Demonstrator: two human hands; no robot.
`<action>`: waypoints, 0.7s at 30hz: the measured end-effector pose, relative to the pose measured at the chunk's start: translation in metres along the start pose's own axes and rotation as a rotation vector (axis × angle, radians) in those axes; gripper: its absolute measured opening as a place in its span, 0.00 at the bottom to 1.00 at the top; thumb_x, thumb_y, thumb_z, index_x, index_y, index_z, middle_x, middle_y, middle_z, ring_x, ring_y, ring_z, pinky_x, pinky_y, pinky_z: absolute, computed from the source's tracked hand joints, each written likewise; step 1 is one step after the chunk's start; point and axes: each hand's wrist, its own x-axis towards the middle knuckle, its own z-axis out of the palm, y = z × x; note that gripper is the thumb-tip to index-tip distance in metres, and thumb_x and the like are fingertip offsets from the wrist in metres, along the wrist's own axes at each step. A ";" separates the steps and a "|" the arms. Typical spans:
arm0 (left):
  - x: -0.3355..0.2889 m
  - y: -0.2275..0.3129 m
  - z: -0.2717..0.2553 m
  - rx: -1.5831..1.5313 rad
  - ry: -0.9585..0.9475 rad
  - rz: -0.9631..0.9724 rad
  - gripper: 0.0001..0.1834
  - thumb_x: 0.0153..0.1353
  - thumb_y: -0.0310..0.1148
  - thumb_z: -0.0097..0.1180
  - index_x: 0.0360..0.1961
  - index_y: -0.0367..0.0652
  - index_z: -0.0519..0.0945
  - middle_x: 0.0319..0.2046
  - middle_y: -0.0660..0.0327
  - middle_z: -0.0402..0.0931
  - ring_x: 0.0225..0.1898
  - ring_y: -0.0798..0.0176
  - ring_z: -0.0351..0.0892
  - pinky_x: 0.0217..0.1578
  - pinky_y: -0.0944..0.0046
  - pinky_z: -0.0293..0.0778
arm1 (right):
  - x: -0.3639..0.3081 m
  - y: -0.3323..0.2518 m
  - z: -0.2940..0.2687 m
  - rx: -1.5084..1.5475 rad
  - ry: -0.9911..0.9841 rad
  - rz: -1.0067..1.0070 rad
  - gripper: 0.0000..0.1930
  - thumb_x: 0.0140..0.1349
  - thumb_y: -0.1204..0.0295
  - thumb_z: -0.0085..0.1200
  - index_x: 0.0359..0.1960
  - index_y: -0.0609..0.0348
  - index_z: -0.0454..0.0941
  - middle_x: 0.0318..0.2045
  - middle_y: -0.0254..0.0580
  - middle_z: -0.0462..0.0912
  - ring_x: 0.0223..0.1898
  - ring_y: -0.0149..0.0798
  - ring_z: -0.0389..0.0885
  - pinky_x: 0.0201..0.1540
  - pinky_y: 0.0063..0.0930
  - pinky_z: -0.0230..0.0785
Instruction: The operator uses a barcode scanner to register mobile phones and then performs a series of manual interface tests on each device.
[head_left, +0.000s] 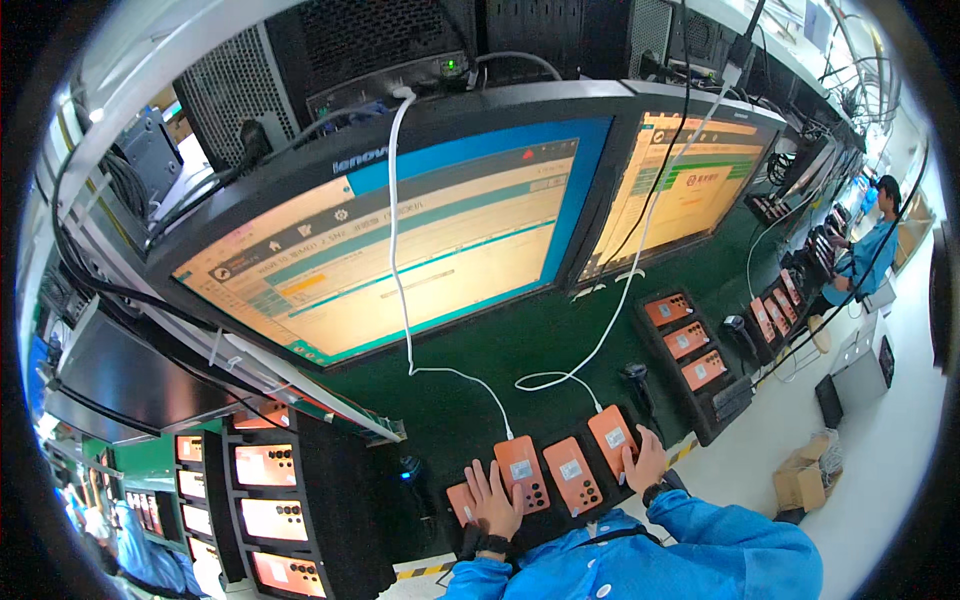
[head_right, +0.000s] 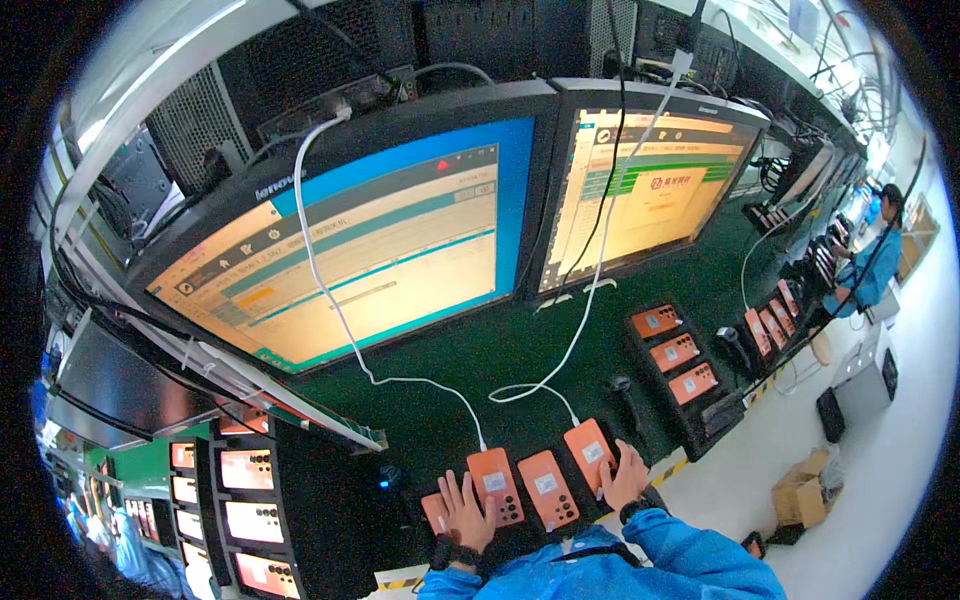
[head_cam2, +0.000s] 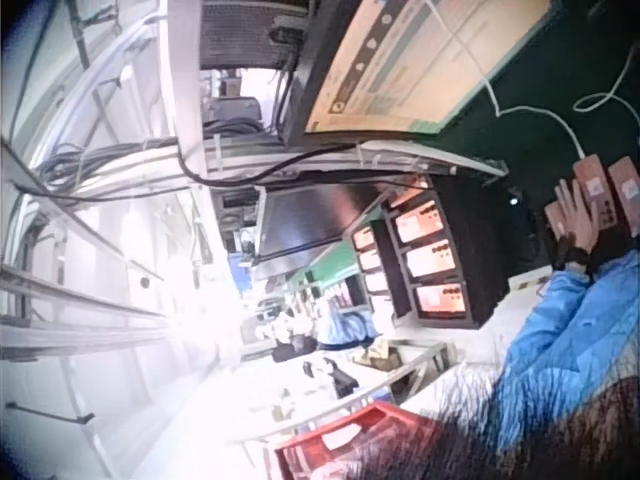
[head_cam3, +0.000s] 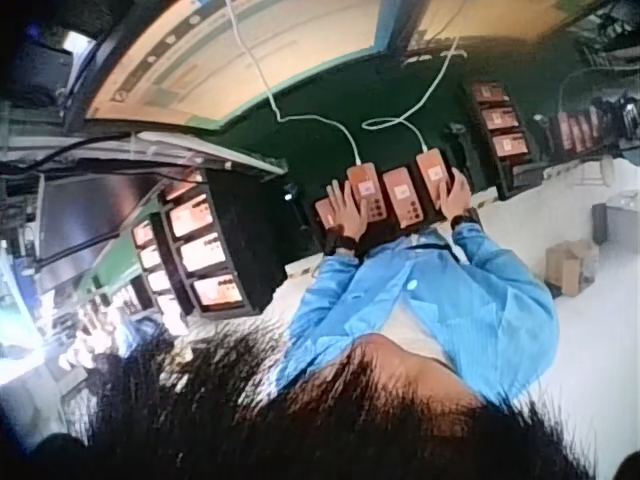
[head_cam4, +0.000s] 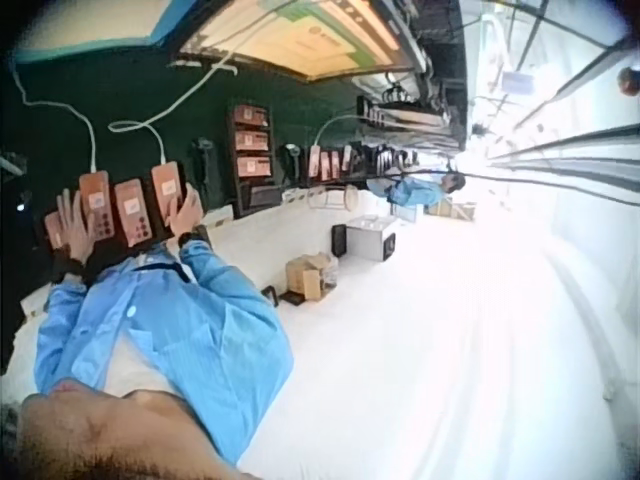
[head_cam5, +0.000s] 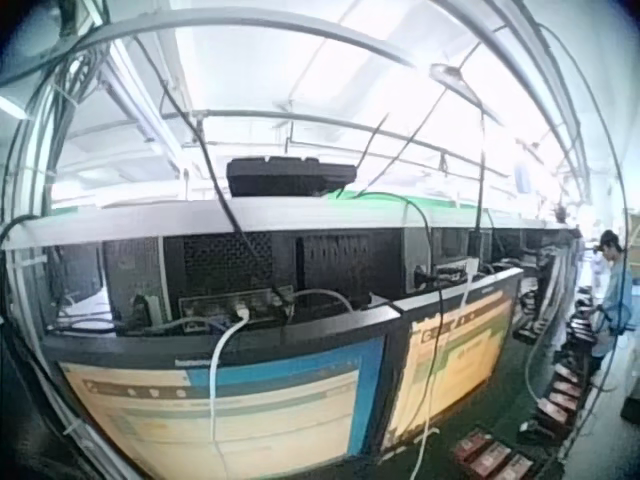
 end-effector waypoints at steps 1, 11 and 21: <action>0.001 0.002 -0.003 -0.005 0.010 0.003 0.34 0.58 0.46 0.52 0.63 0.42 0.63 0.67 0.43 0.50 0.69 0.38 0.44 0.64 0.39 0.45 | 0.000 0.002 0.004 0.002 0.015 -0.023 0.28 0.59 0.60 0.51 0.59 0.57 0.64 0.53 0.57 0.71 0.52 0.59 0.70 0.53 0.50 0.62; 0.004 -0.003 0.000 -0.101 0.082 0.015 0.32 0.56 0.43 0.55 0.61 0.41 0.67 0.67 0.45 0.51 0.69 0.39 0.45 0.64 0.41 0.48 | 0.006 -0.001 0.007 -0.011 0.040 -0.054 0.24 0.61 0.63 0.49 0.58 0.59 0.65 0.49 0.56 0.73 0.51 0.59 0.70 0.53 0.48 0.63; 0.002 0.002 0.008 -0.057 0.103 0.020 0.32 0.54 0.43 0.56 0.60 0.42 0.68 0.67 0.47 0.53 0.69 0.41 0.45 0.64 0.41 0.47 | 0.000 0.007 0.003 -0.021 0.019 0.014 0.25 0.61 0.62 0.50 0.59 0.54 0.64 0.51 0.51 0.73 0.52 0.55 0.70 0.53 0.48 0.62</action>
